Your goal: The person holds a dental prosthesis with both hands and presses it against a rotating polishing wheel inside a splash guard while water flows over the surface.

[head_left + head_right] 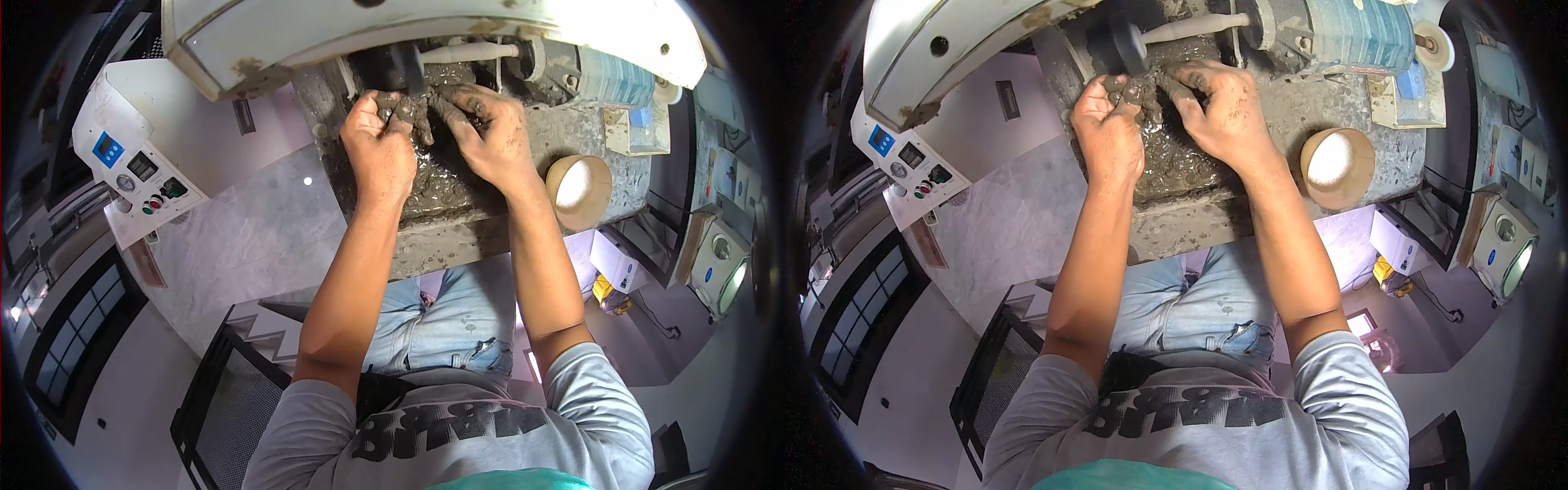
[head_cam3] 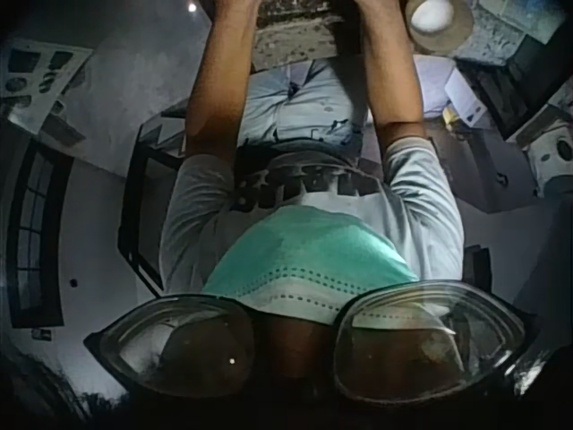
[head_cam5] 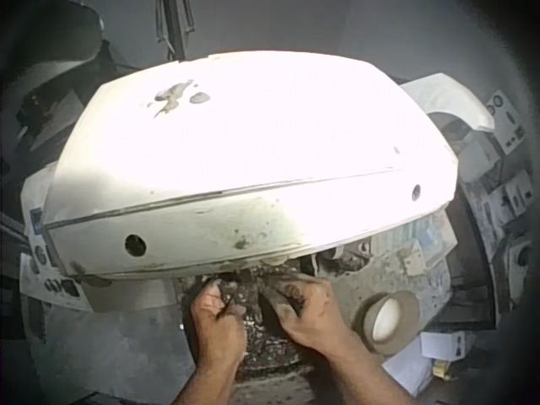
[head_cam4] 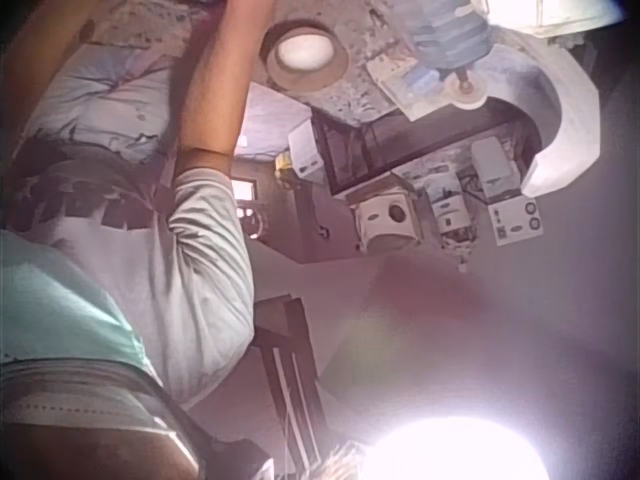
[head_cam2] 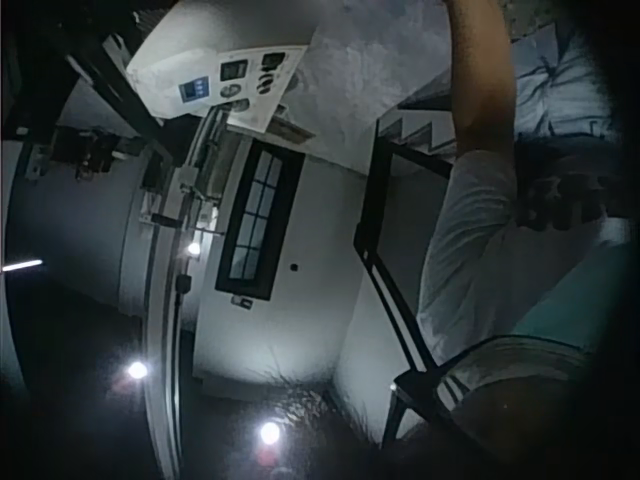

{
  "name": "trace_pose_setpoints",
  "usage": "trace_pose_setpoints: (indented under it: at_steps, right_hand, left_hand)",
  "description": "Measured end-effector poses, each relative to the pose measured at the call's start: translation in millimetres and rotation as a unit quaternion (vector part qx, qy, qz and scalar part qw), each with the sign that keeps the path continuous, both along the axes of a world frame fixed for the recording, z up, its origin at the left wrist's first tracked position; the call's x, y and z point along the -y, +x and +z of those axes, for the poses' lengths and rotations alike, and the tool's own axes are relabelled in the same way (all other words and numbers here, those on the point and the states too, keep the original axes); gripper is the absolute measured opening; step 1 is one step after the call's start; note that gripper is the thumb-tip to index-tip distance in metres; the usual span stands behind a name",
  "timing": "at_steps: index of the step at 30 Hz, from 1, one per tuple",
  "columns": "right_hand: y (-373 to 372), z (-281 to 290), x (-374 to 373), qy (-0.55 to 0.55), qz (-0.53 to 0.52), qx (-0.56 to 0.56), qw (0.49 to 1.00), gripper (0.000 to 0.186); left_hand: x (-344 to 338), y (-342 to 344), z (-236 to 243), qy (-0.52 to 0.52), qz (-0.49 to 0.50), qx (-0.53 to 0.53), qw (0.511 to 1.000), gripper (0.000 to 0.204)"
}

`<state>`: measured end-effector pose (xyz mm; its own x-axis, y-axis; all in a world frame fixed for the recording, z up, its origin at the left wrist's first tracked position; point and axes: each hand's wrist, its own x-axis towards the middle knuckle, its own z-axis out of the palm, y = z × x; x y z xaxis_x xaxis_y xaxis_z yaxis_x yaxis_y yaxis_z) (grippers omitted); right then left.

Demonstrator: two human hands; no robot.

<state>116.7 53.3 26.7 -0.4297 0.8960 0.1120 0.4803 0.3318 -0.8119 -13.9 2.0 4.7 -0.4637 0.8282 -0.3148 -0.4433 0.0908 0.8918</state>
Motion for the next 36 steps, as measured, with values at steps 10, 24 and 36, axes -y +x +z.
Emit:
trace_pose_setpoints:
  at_steps: [10, 24, 36]
  right_hand:
    - [-9, 8, 3, 0.066, 0.012, -0.02, 0.998, 0.019]
    - [-16, 5, 13, 0.06, -0.012, -0.05, 0.997, 0.016]
    - [-24, -4, 16, 0.036, -0.05, -0.06, 0.996, 0.015]
  left_hand:
    - [-2, -10, 13, -0.038, -0.018, 0.078, 0.996, 0.031]
    - [-2, -25, 7, -0.039, -0.033, 0.049, 0.997, 0.033]
    - [-15, -30, 11, -0.053, -0.065, -0.018, 0.996, 0.031]
